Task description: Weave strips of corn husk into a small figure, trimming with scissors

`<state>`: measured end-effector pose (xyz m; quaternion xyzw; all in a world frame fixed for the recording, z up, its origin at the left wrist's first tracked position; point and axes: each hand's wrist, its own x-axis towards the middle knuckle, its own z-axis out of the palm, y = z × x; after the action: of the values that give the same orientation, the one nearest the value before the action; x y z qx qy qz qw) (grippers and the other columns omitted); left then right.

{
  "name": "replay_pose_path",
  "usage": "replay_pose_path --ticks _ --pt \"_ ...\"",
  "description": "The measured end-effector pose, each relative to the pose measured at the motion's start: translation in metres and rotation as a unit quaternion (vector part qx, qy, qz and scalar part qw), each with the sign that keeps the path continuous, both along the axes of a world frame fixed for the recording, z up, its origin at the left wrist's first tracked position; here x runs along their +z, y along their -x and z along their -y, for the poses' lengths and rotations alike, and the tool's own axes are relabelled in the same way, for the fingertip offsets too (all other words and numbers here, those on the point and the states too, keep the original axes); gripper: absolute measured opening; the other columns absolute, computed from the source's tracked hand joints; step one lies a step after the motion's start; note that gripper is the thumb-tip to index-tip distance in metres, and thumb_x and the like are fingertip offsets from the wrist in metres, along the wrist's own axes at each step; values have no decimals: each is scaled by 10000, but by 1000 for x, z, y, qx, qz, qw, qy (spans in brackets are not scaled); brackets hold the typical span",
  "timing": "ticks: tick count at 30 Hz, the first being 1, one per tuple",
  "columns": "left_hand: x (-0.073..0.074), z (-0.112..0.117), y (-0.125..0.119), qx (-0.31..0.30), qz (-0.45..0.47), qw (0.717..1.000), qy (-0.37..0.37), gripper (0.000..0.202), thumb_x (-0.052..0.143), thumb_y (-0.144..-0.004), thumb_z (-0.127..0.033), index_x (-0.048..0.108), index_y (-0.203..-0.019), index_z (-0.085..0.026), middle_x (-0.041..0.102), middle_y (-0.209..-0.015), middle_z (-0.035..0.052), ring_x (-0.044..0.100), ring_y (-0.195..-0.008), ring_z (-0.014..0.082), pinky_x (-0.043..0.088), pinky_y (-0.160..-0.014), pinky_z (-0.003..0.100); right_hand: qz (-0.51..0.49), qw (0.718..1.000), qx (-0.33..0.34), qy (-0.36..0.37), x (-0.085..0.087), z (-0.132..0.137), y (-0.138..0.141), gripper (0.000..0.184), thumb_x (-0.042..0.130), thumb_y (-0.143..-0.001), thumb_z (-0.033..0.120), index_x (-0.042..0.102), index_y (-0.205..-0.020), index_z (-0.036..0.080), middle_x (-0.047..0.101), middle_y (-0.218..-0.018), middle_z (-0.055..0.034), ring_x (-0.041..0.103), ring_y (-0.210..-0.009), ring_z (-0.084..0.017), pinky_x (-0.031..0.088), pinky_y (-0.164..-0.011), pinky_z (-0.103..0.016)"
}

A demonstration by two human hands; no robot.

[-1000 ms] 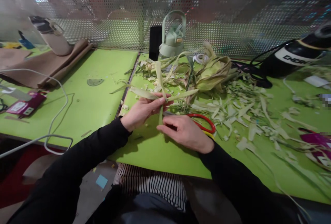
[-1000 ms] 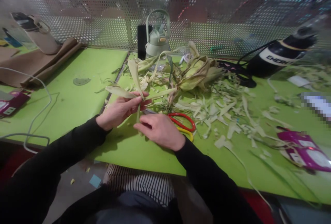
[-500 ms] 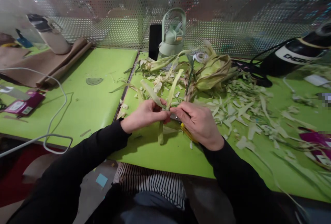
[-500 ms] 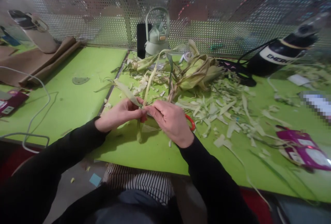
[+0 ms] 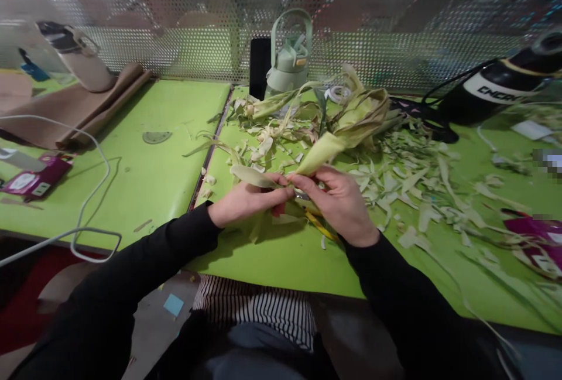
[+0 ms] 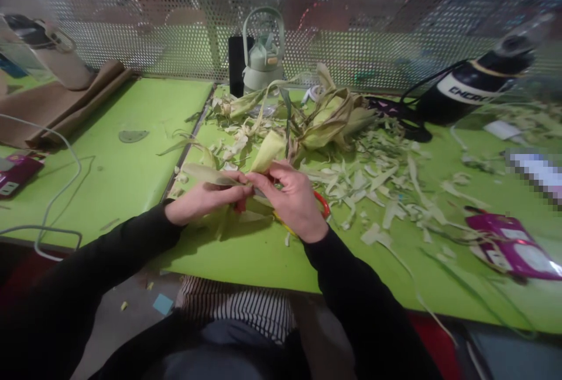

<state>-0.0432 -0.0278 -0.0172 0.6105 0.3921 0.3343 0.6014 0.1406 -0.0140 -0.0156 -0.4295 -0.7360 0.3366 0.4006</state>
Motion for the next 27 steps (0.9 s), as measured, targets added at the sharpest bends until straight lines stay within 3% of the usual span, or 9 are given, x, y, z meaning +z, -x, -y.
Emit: replay_pose_path --ticks 4,7,9,11,12,16,20,23,27 --pt "-4 3 -2 -14 2 1000 16 209 585 -882 -292 585 -731 -148 631 -658 13 571 -621 102 471 -688 247 -64 995 -61 51 -3 2 2 296 672 -854 481 710 -756 205 664 -698 -21 561 -614 -156 463 -571 -302" --pt "-9 3 -5 -24 35 998 55 182 573 -884 -255 604 -754 -132 648 -676 28 580 -629 99 475 -693 248 -39 995 -63 60 -2 -5 -4 343 633 -875 507 659 -741 192 613 -659 -2 512 -568 -128 415 -525 -274" --pt "-12 2 -6 -15 87 989 119 85 573 -859 -195 616 -866 -122 677 -732 39 618 -673 109 493 -720 260 -1 994 -111 -4 0 -9 -8 312 620 -888 496 654 -828 192 594 -689 -3 492 -575 -125 397 -517 -269" --pt "-14 2 -8 -2 137 975 173 154 551 -833 -135 607 -976 -116 699 -798 51 656 -745 126 515 -785 293 15 979 -170 -113 3 -8 -9 257 619 -902 453 649 -940 201 585 -733 -9 483 -590 -127 400 -520 -271" --pt "-15 1 -8 2 151 971 183 175 543 -829 -124 604 -993 -112 702 -817 56 665 -772 132 520 -820 312 24 972 -165 -164 4 -6 -9 227 616 -910 425 648 -964 206 584 -743 -10 484 -593 -128 408 -524 -271" --pt "-19 0 -7 -9 137 981 135 130 584 -854 -205 625 -917 -99 682 -819 59 641 -757 134 521 -829 337 123 952 12 -282 4 3 -1 217 628 -913 361 674 -1046 196 603 -760 -23 547 -652 -152 460 -568 -291" --pt "-21 -1 -5 -21 77 995 58 157 577 -878 -250 630 -875 -102 663 -784 54 620 -732 140 519 -764 324 156 927 9 -341 1 7 5 323 658 -893 363 674 -1155 176 650 -850 -67 601 -774 -200 509 -660 -338" --pt "-22 -1 -7 -23 -5 1000 1 134 550 -880 -191 615 -795 -111 638 -703 25 579 -643 111 496 -694 277 182 931 -10 -316 -2 6 8 340 639 -901 393 687 -1144 160 670 -869 -89 614 -794 -218 516 -680 -356" --pt "-20 0 -10 -57 -26 997 -50 211 509 -927 -240 581 -767 -123 636 -730 26 581 -674 104 488 -711 253 127 970 9 -206 0 5 8 178 591 -936 290 708 -867 174 679 -756 -32 605 -693 -156 486 -651 -291"
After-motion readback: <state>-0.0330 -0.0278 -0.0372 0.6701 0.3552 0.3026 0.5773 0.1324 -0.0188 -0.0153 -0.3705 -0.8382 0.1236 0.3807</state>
